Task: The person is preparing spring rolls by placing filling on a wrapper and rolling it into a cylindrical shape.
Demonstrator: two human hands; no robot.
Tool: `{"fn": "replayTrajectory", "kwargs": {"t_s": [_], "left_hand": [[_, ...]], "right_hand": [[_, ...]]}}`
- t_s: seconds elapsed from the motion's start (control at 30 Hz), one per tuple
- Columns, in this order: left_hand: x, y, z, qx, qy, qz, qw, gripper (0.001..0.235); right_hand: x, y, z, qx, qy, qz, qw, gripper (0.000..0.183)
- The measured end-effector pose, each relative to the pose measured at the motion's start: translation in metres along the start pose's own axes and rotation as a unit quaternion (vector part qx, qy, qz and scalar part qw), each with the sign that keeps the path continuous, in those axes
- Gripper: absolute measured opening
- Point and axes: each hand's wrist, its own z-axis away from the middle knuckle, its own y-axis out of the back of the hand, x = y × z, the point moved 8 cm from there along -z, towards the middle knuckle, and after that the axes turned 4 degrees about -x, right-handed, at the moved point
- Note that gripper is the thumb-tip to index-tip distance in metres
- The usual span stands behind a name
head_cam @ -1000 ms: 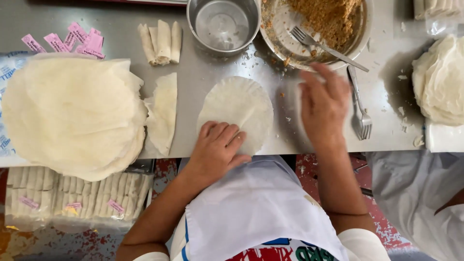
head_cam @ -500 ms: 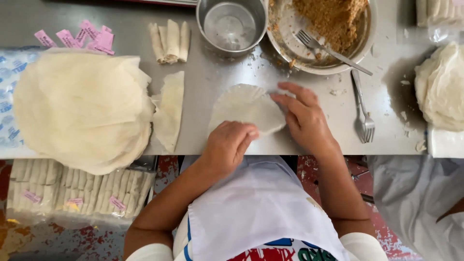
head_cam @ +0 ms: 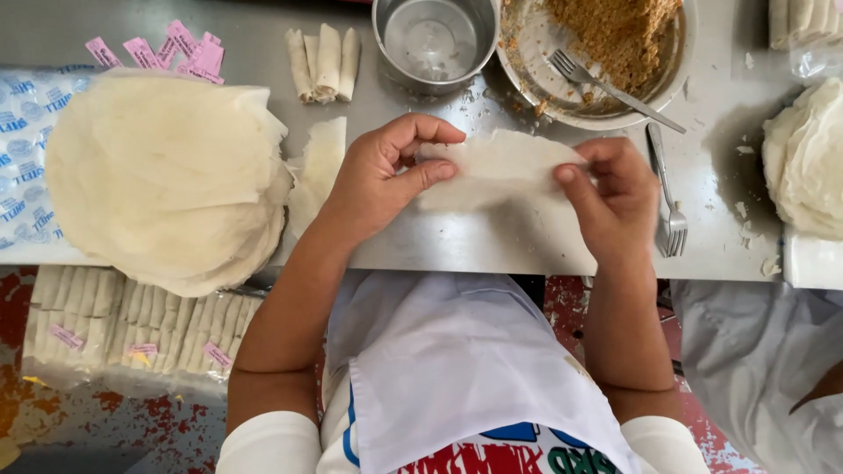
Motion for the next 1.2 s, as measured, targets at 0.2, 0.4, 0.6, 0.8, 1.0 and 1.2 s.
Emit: {"fn": "replayTrajectory", "kwargs": {"t_s": [0.2, 0.4, 0.6, 0.8, 1.0, 1.2], "left_hand": [[-0.032, 0.009, -0.009, 0.020, -0.126, -0.386, 0.913, 0.023], [-0.058, -0.025, 0.040, 0.102, -0.222, -0.502, 0.830, 0.029], [-0.079, -0.082, 0.079, -0.057, -0.133, -0.551, 0.822, 0.063], [-0.048, -0.043, 0.039, 0.120, -0.093, -0.580, 0.801, 0.031], [-0.088, -0.010, 0.007, 0.188, -0.013, -0.654, 0.733, 0.031], [-0.060, -0.024, 0.029, 0.171, -0.121, -0.619, 0.757, 0.037]], "right_hand": [[-0.111, -0.075, 0.013, -0.142, 0.000, 0.172, 0.975, 0.014], [-0.071, -0.086, 0.002, -0.193, 0.011, 0.245, 0.950, 0.034], [-0.020, -0.104, -0.063, -0.248, 0.109, 0.385, 0.882, 0.057], [0.063, -0.156, -0.124, -0.208, 0.228, 0.466, 0.829, 0.046], [-0.013, -0.129, -0.098, -0.226, 0.173, 0.440, 0.852, 0.070], [0.022, -0.126, 0.007, -0.315, 0.097, 0.469, 0.820, 0.084]]}}
